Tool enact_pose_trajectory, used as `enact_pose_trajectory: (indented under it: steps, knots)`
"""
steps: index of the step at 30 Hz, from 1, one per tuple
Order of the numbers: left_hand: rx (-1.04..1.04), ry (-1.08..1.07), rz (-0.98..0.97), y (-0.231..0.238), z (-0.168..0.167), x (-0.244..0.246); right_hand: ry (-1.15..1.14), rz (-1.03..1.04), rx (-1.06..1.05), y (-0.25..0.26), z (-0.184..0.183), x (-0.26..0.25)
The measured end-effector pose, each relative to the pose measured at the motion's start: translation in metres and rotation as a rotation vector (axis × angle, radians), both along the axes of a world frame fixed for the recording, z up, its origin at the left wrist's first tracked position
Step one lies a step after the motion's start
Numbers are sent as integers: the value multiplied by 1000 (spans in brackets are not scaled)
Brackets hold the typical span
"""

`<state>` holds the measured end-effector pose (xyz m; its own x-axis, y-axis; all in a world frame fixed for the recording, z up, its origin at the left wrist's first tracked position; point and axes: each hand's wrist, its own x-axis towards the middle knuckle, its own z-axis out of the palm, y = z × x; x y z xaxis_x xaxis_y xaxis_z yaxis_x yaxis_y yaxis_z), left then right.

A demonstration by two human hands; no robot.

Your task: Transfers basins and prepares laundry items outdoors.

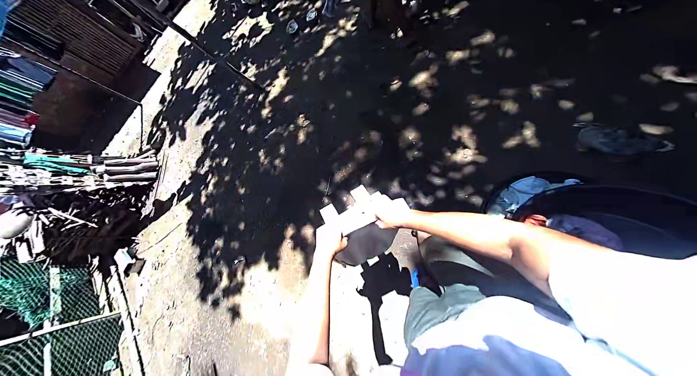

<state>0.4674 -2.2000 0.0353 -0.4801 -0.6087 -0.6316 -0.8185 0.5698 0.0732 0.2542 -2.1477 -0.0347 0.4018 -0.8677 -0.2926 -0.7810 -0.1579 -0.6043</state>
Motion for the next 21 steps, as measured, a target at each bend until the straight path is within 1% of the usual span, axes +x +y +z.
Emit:
enact_pose_trajectory:
  steps: [2, 6, 10, 12, 16, 19, 21]
  knots:
    - [5, 27, -11, -23, -16, -19, -23, 10, -33, -22, -11, -23]
    - [60, 59, -32, -74, -63, -69, -62, -15, 0, -62, -59, -73]
    - [100, 110, -108, -137, -110, -141, -46, -86, -51, -108, -100, -145]
    - [125, 122, -134, -162, -130, -176, -24, -122, -6, -125, -110, -179]
    - [169, 170, -149, -206, -166, -245, 42, -179, 112, -164, -117, -245]
    - [184, 271, -122, -239, -189, -284, 68, -200, 56, -198, -135, -284]
    - [132, 397, -66, -259, -210, -302, 101, -186, 27, -225, -142, -307]
